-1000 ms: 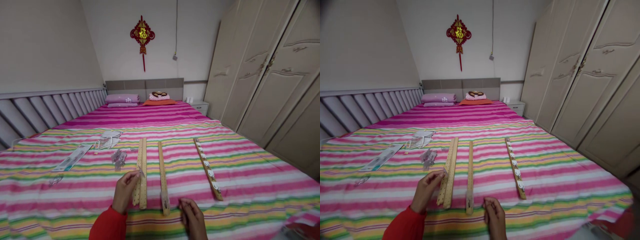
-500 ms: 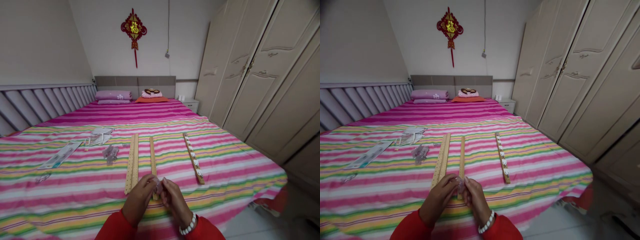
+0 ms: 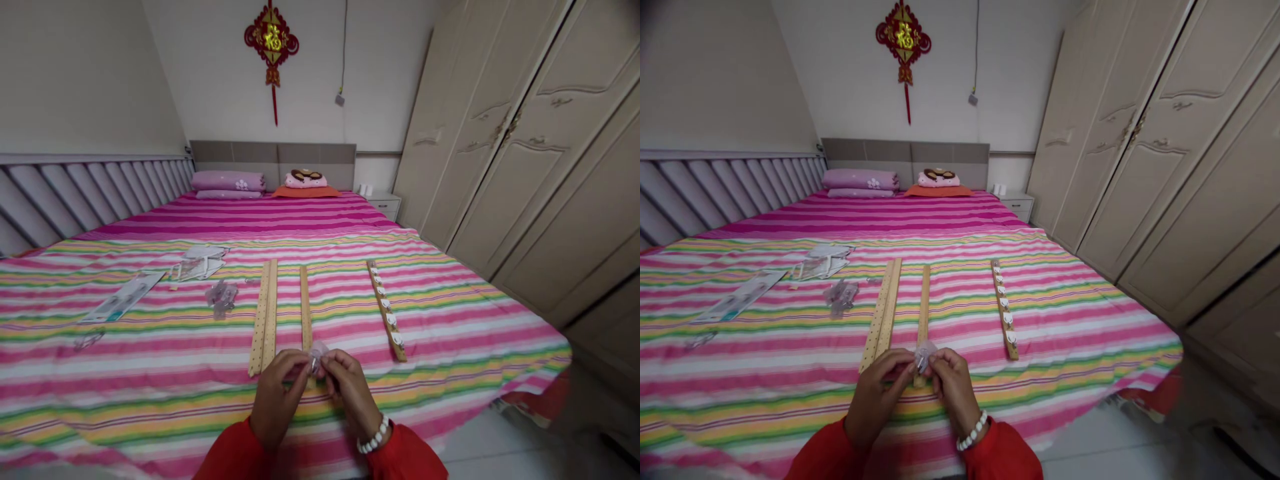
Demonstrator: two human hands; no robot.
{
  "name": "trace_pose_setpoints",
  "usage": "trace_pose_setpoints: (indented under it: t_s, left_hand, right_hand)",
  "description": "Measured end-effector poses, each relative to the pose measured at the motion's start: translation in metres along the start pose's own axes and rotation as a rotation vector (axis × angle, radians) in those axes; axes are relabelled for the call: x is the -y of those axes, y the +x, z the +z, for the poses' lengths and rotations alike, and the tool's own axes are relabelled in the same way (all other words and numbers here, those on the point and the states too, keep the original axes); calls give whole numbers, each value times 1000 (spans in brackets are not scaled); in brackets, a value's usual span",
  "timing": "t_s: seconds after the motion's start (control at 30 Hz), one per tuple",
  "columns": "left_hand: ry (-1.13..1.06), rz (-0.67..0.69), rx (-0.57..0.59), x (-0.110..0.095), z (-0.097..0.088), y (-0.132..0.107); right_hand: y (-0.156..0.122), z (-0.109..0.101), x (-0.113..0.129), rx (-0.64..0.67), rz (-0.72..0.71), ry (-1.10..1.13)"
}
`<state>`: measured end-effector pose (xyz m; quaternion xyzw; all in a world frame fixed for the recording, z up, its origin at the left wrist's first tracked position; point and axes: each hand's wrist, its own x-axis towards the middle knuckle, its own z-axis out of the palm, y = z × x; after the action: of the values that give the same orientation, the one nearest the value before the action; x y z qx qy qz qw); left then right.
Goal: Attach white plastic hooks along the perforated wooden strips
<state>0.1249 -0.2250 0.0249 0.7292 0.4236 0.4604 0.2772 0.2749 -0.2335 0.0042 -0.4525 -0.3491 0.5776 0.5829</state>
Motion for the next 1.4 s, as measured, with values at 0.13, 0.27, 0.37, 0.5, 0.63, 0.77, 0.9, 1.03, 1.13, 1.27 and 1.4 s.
trace_pose_setpoints:
  t_s: [0.13, 0.27, 0.37, 0.5, 0.63, 0.77, 0.9, 1.03, 1.13, 1.27, 1.4]
  left_hand:
    - [-293, -353, -22, 11, 8, 2]
    - [-466, -509, 2, 21, 13, 10]
    - [-505, -540, -6, 24, 15, 16]
    - [-522, -548, -65, 27, 18, 25]
    - [-530, -529, -104, 33, 22, 34]
    - [-399, -436, -165, 44, 21, 35]
    - [-236, -383, -175, 55, 21, 29]
    - [-118, -344, -158, 63, 26, 23]
    - [-73, -324, -137, 66, 27, 24]
    - [-71, -303, -104, 66, 27, 29]
    - [-74, -278, -85, 67, 27, 32]
  right_hand:
    - [4, -2, -1, 6, -20, -57]
    - [10, -2, -1, 13, -37, -69]
    - [18, -1, 1, 16, -55, -74]
    - [32, 2, 6, -4, -71, -92]
    - [45, 5, 7, -28, -80, -61]
    - [55, 5, 1, -74, -58, -30]
    - [63, 4, -6, -156, -49, -16]
    - [69, 5, -12, -174, -57, -55]
    - [72, 5, -17, -184, -57, -71]
    - [75, 3, -23, -192, -46, -80]
    - [78, 3, -28, -208, -52, -102]
